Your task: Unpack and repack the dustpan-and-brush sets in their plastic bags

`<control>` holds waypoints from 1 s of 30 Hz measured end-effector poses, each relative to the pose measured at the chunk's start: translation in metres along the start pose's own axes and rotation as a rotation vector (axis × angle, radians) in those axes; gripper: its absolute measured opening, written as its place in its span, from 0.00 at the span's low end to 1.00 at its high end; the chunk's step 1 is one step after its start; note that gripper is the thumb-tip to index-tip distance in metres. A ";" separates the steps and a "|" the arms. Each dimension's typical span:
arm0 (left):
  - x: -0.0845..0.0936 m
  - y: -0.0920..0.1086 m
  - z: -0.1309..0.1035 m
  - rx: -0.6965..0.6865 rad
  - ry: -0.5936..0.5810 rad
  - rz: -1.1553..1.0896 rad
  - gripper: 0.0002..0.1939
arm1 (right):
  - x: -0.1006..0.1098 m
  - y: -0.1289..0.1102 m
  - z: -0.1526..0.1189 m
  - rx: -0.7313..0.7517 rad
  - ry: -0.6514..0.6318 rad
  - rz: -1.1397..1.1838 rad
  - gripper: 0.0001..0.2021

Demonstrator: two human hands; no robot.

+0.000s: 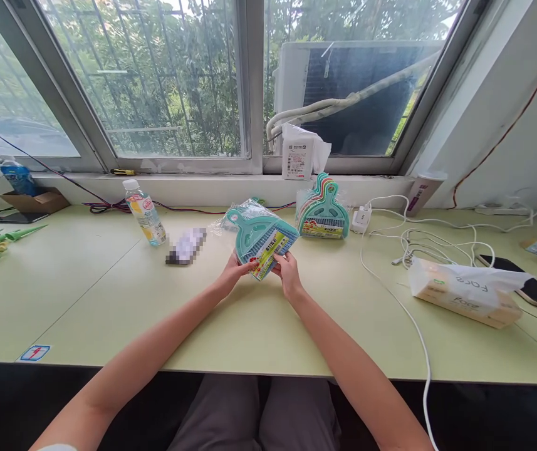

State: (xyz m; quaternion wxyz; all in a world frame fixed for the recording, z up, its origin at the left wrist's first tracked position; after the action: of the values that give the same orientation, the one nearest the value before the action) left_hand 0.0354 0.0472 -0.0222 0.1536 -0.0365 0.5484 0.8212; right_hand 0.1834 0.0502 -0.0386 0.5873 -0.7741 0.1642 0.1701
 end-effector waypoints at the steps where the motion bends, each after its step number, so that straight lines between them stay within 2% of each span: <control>1: 0.000 0.000 0.000 -0.012 -0.001 0.009 0.32 | 0.001 0.000 0.000 -0.014 0.012 -0.006 0.13; 6: 0.002 -0.003 0.000 -0.037 0.018 0.092 0.31 | 0.005 -0.001 0.001 -0.021 0.051 -0.015 0.15; 11: 0.002 -0.003 0.001 -0.137 -0.019 0.196 0.28 | 0.017 0.006 0.009 0.007 0.122 0.044 0.16; 17: -0.001 0.005 0.000 -0.184 -0.044 0.339 0.26 | 0.020 0.007 0.015 -0.024 0.106 0.059 0.17; 21: -0.008 0.017 -0.001 -0.230 -0.094 0.468 0.24 | 0.025 -0.003 0.016 0.073 0.137 0.137 0.25; 24: -0.012 0.018 -0.004 -0.237 -0.142 0.507 0.23 | 0.033 -0.004 0.019 0.137 0.176 0.164 0.29; 30: -0.014 0.022 -0.007 -0.295 -0.141 0.552 0.25 | 0.034 -0.007 0.017 0.140 0.193 0.151 0.28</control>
State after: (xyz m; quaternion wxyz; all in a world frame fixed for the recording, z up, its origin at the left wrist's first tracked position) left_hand 0.0415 0.0302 -0.0024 -0.0444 0.1489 0.4006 0.9030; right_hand 0.2152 0.0667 -0.0528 0.6068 -0.7295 0.2890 0.1269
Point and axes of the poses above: each hand's wrist, its own z-axis towards the middle knuckle, its own x-axis out of the back of the hand, y = z × x, the point moved 8 cm from there along z, towards the middle knuckle, and after that the axes turned 14 degrees about -x, right-handed, at the moved point
